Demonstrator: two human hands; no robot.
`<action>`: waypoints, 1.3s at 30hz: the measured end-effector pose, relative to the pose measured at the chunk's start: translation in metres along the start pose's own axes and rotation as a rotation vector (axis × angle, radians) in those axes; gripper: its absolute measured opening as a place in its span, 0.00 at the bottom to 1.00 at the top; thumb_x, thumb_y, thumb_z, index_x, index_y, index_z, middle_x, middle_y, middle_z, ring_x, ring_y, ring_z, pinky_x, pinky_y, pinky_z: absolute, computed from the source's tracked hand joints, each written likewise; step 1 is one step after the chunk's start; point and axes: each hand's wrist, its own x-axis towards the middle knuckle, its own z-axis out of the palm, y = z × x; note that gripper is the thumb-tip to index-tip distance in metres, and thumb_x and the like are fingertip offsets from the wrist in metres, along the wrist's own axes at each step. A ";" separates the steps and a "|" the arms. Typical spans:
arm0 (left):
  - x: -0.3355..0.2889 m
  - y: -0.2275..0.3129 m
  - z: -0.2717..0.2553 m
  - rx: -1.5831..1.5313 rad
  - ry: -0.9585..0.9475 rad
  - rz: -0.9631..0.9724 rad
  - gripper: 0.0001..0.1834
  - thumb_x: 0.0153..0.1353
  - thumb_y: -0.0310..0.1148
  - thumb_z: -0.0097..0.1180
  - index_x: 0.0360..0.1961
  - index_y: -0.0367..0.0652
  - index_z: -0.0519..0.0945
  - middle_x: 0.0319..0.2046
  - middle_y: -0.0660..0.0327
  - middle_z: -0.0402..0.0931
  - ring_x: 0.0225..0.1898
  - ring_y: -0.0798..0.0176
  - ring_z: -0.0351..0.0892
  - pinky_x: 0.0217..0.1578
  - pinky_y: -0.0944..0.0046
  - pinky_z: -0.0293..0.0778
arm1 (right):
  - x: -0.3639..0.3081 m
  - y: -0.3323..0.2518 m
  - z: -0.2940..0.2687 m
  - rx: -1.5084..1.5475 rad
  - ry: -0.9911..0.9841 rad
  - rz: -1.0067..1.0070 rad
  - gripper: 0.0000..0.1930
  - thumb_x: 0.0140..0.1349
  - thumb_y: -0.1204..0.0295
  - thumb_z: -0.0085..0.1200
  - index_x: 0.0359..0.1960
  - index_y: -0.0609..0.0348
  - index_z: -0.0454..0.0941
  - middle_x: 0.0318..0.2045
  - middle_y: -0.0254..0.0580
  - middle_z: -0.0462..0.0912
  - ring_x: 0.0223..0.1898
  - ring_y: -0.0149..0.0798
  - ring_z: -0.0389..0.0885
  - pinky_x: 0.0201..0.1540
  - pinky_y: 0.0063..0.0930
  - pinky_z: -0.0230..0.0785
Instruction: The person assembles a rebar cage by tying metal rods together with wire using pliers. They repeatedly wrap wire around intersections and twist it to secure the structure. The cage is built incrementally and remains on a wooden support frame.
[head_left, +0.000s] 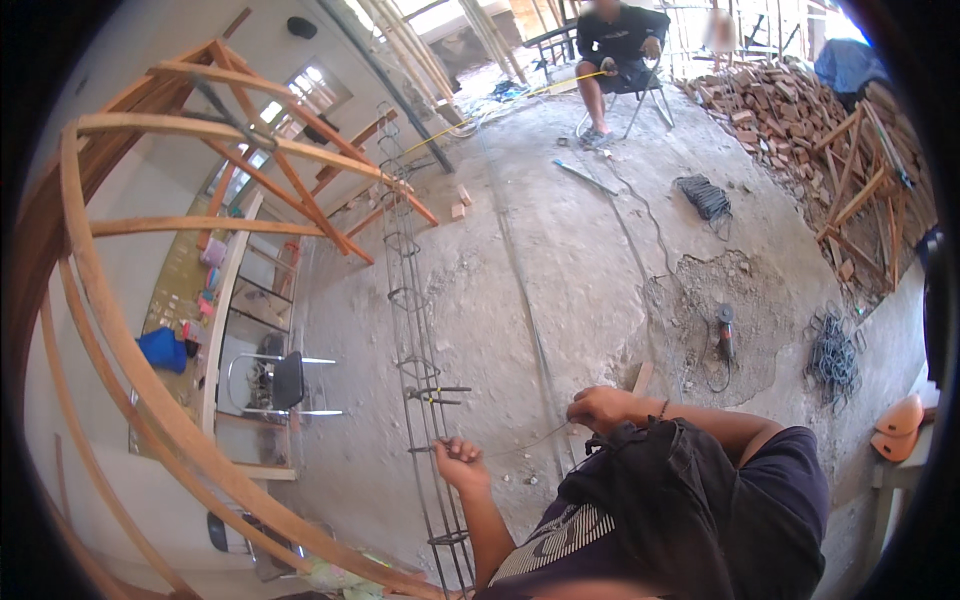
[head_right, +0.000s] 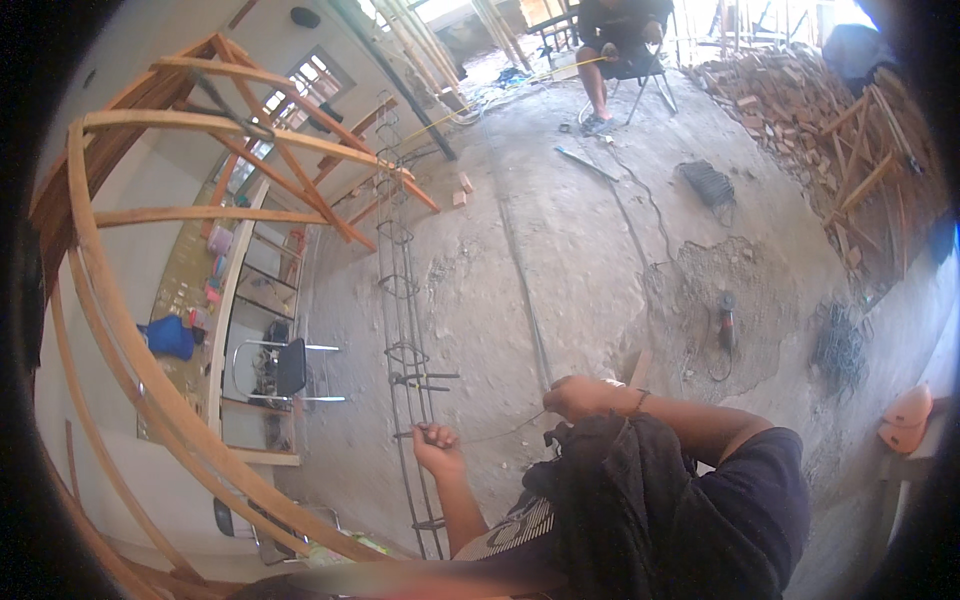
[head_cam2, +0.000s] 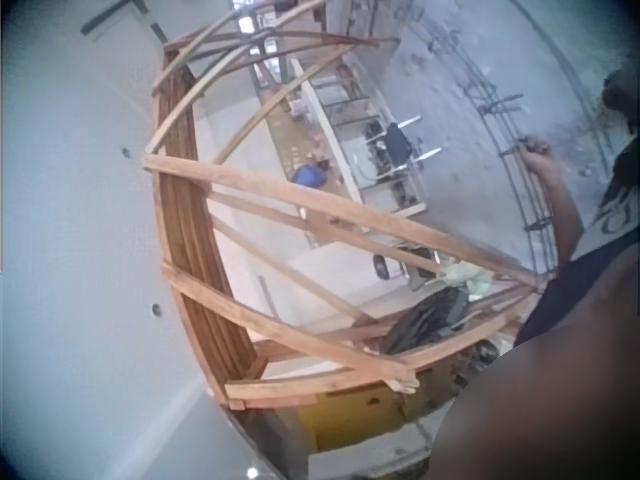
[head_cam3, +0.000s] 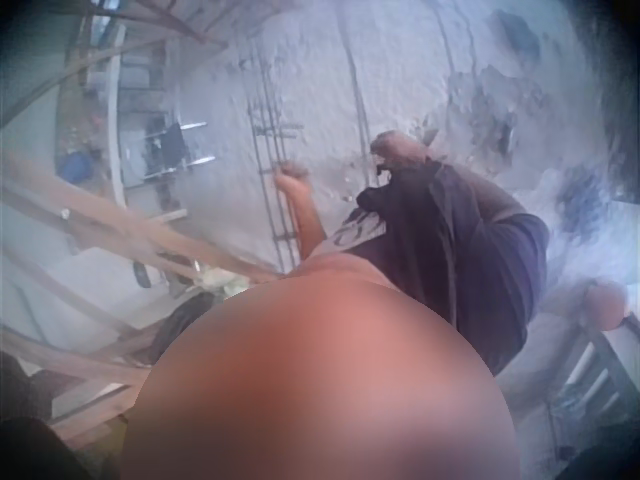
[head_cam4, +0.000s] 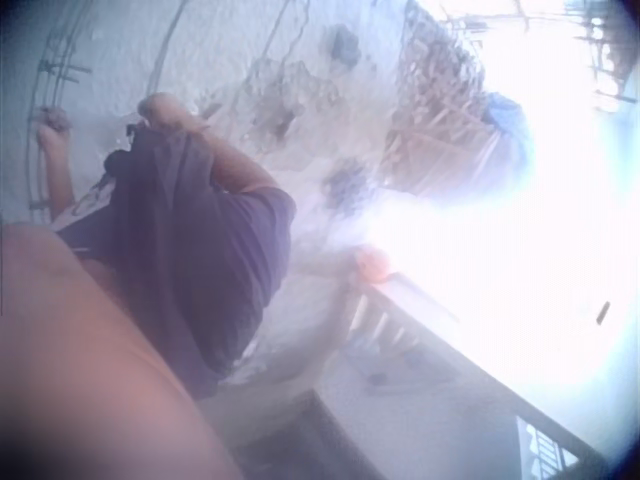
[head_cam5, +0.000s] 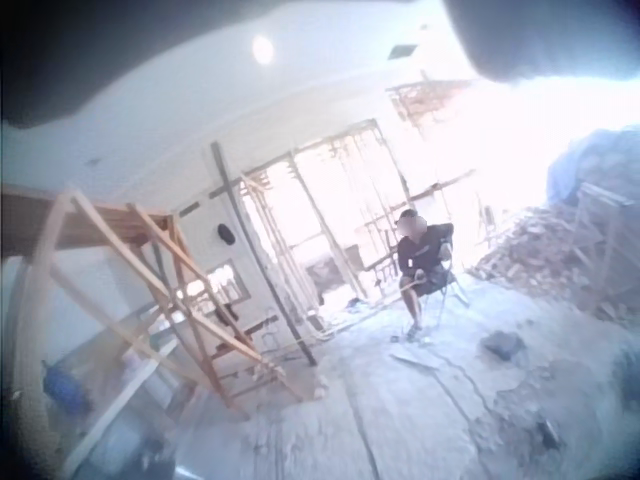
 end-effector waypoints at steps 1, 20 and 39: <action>-0.001 -0.007 0.003 0.056 -0.011 -0.041 0.16 0.72 0.47 0.48 0.28 0.52 0.70 0.19 0.72 0.59 0.16 0.74 0.53 0.19 0.71 0.53 | -0.002 -0.001 -0.007 -0.015 0.027 0.041 0.09 0.59 0.70 0.55 0.40 0.57 0.82 0.31 0.52 0.82 0.38 0.57 0.81 0.42 0.48 0.73; -0.013 -0.134 -0.032 1.672 -0.919 0.062 0.20 0.64 0.44 0.62 0.46 0.40 0.74 0.32 0.45 0.82 0.32 0.43 0.84 0.33 0.50 0.76 | -0.008 0.008 -0.062 -0.205 -0.127 0.390 0.12 0.58 0.64 0.56 0.40 0.50 0.87 0.36 0.46 0.87 0.41 0.51 0.85 0.44 0.45 0.76; 0.022 -0.152 -0.042 1.745 -1.072 0.326 0.14 0.71 0.42 0.49 0.44 0.41 0.73 0.32 0.39 0.78 0.38 0.31 0.79 0.35 0.39 0.71 | 0.005 0.018 -0.063 -0.250 -0.120 0.392 0.10 0.58 0.65 0.57 0.38 0.51 0.86 0.33 0.49 0.86 0.39 0.54 0.84 0.40 0.48 0.75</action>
